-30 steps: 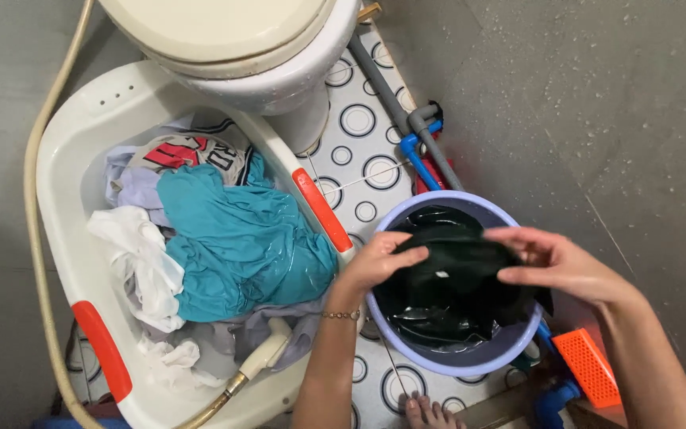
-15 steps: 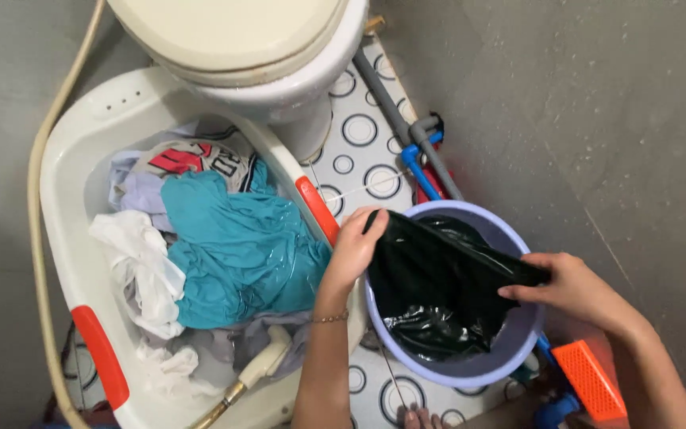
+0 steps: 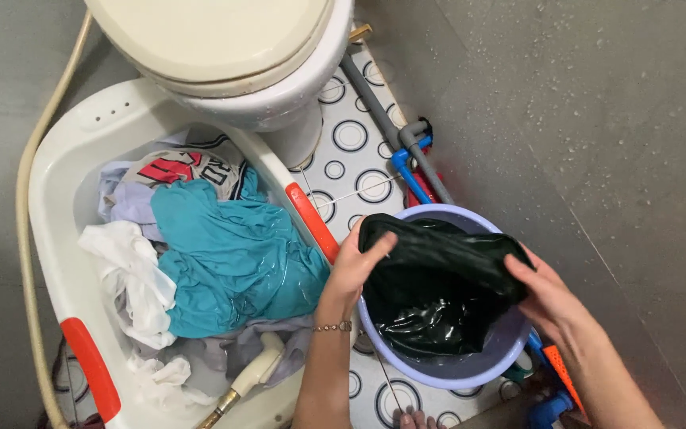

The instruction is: The person fills a purple bucket with water using a handheld bidet sprayer. They then submerge a dark garment in the bucket and wash it by hand, agitating the fabric and wringing it out repeatedly.

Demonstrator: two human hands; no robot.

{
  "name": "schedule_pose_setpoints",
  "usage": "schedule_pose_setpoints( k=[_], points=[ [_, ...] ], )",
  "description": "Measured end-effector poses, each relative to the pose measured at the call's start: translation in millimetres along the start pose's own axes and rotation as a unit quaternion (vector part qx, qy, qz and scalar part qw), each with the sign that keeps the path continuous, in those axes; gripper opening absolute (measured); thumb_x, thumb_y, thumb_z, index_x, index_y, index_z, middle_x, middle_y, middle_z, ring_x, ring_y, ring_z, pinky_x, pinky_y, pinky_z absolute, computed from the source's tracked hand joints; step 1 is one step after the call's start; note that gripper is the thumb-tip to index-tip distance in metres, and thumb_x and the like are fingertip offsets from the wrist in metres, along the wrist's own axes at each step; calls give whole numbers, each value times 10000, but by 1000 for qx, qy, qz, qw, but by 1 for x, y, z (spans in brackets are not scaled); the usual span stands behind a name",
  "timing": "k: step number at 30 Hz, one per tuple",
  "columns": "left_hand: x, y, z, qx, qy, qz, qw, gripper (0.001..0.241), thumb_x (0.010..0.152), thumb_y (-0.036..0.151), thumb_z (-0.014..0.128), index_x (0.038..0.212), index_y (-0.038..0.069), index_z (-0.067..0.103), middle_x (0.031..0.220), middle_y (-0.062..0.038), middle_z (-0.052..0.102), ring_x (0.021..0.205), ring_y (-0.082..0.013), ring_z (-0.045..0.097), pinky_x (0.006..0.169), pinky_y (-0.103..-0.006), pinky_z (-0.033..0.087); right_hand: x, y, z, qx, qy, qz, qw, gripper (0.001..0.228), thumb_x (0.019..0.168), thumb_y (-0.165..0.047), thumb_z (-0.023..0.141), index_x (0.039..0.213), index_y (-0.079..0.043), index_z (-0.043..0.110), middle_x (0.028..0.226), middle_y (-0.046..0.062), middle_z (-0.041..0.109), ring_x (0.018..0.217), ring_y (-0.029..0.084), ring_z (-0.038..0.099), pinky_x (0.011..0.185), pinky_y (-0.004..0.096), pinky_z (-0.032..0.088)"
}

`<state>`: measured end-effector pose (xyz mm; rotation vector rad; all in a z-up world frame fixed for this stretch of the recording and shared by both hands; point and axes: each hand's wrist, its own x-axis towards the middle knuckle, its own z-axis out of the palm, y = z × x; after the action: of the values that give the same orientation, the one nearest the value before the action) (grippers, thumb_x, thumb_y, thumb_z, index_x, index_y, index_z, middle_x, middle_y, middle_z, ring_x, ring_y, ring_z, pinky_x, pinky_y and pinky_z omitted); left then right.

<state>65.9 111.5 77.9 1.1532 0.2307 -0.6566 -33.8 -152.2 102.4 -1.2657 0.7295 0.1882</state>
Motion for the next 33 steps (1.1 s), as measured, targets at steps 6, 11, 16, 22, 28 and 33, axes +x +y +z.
schedule_pose_setpoints(
  k=[6,11,16,22,28,33],
  points=[
    [16,-33,5,-60,-43,119,990,554,910,120,786,1421,50,584,1248,-155,695,1121,-214,628,974,-408,565,-7,9,17,-44,53,67,995,555,811,-197,818,1271,70,657,1072,263,696,971,343,689,828,542,547],
    [10,-31,10,-87,-52,86,991,552,918,166,776,1420,24,597,1268,-162,689,1107,-205,624,983,-403,563,-9,-2,11,-37,76,47,995,490,881,-309,788,1098,111,659,926,301,694,877,392,710,768,618,554],
    [49,-86,19,191,4,156,969,446,911,353,778,1274,102,708,1219,-135,724,1204,-283,641,1059,-425,500,-6,-2,3,-186,63,-118,973,239,978,-215,683,1115,-22,710,1123,179,672,1068,335,636,942,499,470],
    [34,-134,45,646,-59,227,726,719,886,42,632,1565,177,436,1582,-117,469,1528,-373,295,1264,-535,125,25,61,-2,-481,-106,-232,839,903,751,187,540,1566,-182,412,1623,146,363,1501,434,267,1221,572,235],
    [22,-101,72,753,-102,21,650,656,1017,108,378,1635,193,174,1739,-47,93,1603,-246,-88,1280,-438,-193,63,103,-6,-641,-144,-116,745,912,931,-76,622,1661,-241,101,1734,66,57,1550,417,101,1260,549,139],
    [42,-115,73,779,-103,13,619,643,1022,167,324,1643,182,157,1738,-45,109,1607,-245,-52,1288,-438,-205,83,118,1,-744,-110,-66,656,944,963,-192,565,1667,-178,-64,1741,80,-26,1571,364,69,1280,479,39]
  ],
)
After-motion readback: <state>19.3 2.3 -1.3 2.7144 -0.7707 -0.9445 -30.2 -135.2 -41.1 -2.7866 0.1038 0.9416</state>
